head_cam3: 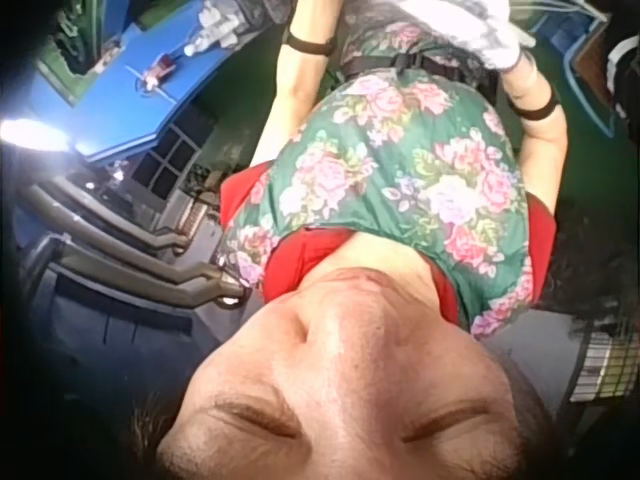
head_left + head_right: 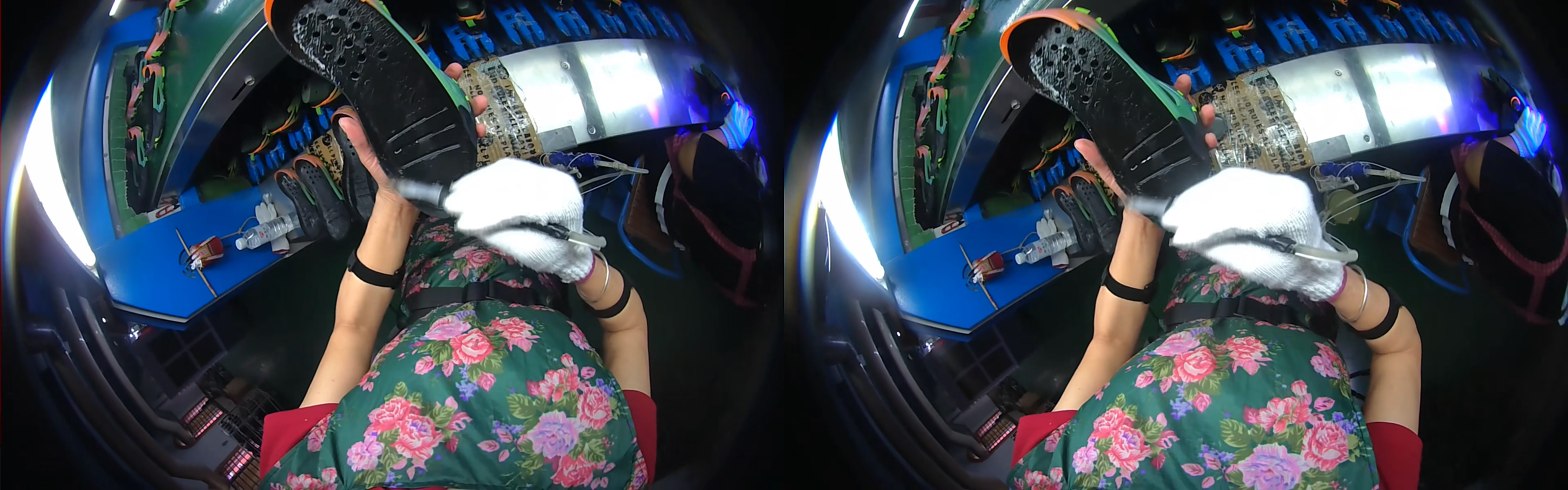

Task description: Applying adhesive or primer to the bottom of shoe soles using a manual brush.

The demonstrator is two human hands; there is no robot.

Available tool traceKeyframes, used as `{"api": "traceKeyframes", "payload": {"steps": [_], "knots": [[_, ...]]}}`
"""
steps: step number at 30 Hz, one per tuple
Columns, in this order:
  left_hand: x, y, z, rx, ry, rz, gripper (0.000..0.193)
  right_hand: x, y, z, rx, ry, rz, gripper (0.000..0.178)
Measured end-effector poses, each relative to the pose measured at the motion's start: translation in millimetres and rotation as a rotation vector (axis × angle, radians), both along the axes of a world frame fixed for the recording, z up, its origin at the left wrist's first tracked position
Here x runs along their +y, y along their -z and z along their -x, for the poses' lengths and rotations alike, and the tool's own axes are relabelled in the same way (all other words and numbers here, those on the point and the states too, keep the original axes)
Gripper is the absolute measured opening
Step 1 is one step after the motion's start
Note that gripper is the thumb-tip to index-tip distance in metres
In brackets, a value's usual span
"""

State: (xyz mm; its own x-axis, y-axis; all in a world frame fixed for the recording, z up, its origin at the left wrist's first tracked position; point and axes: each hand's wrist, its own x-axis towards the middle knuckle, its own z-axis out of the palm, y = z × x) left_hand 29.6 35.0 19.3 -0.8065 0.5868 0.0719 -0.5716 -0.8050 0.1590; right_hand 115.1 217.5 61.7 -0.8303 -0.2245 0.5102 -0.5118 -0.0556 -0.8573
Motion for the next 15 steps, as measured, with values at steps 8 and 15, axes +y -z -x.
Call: {"api": "traceKeyframes", "payload": {"steps": [8, 15], "knots": [[-8.1, 0.7, 3.4, 0.131, 0.091, 0.096, 0.119, 4.4, -0.1, -7.4, -0.128, -0.220, 0.109, 0.014], [-11.7, 10.0, 11.3, 0.069, 0.267, -0.070, 0.109, -5.4, -4.4, -17.4, 0.142, -0.064, -0.277, 0.030]]}}
